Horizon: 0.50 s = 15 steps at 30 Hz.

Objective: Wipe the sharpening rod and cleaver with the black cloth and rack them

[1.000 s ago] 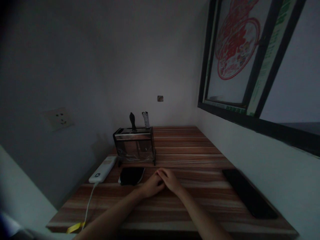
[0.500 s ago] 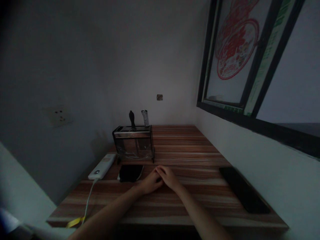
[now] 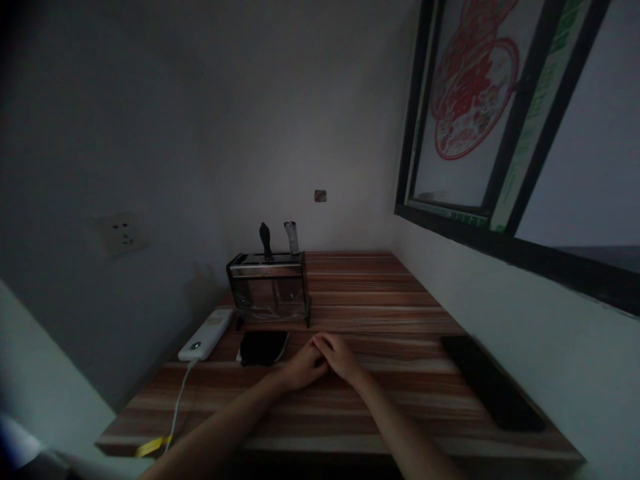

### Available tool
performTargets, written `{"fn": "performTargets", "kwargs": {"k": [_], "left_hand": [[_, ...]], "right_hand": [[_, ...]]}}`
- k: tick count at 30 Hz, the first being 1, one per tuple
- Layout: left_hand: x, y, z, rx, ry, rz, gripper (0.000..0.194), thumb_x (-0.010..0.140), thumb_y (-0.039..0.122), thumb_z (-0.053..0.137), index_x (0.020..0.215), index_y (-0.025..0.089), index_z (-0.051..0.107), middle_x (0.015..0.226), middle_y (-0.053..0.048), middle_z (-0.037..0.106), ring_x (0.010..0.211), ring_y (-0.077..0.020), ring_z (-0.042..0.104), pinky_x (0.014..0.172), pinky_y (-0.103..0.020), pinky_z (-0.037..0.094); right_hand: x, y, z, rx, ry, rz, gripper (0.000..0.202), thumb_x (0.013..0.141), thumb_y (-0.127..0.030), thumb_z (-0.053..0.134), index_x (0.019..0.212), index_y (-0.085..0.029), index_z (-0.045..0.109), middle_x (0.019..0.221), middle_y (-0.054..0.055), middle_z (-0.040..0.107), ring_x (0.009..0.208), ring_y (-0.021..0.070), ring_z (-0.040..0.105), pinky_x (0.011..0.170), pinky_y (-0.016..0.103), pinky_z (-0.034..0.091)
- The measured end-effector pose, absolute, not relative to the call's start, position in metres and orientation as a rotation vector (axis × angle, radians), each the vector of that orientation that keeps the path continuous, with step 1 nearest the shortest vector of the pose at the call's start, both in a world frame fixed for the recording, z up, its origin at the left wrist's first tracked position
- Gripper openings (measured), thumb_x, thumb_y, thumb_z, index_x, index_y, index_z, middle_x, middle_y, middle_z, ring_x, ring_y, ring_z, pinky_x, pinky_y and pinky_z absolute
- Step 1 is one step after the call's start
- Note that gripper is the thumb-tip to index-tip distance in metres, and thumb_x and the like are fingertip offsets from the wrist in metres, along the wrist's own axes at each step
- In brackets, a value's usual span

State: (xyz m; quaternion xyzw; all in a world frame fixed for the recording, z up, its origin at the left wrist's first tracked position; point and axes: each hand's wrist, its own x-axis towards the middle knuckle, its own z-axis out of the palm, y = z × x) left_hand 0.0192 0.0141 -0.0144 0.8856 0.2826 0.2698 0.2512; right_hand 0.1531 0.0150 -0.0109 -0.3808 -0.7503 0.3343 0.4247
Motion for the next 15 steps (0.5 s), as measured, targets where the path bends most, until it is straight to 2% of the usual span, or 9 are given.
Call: {"fn": "performTargets", "kwargs": {"k": [15], "left_hand": [[0.0197, 0.0143, -0.0137, 2.414, 0.763, 0.739, 0.031, 0.073, 0.01, 0.048, 0.101, 0.013, 0.062, 0.108, -0.009, 0.062, 0.103, -0.0201, 0.053, 0.09, -0.031, 0.04]], "right_hand": [[0.1527, 0.0172, -0.0134, -0.945, -1.881, 0.834, 0.041, 0.086, -0.049, 0.037, 0.087, -0.017, 0.064, 0.085, 0.006, 0.065, 0.084, 0.0194, 0.059, 0.079, 0.031, 0.043]]}}
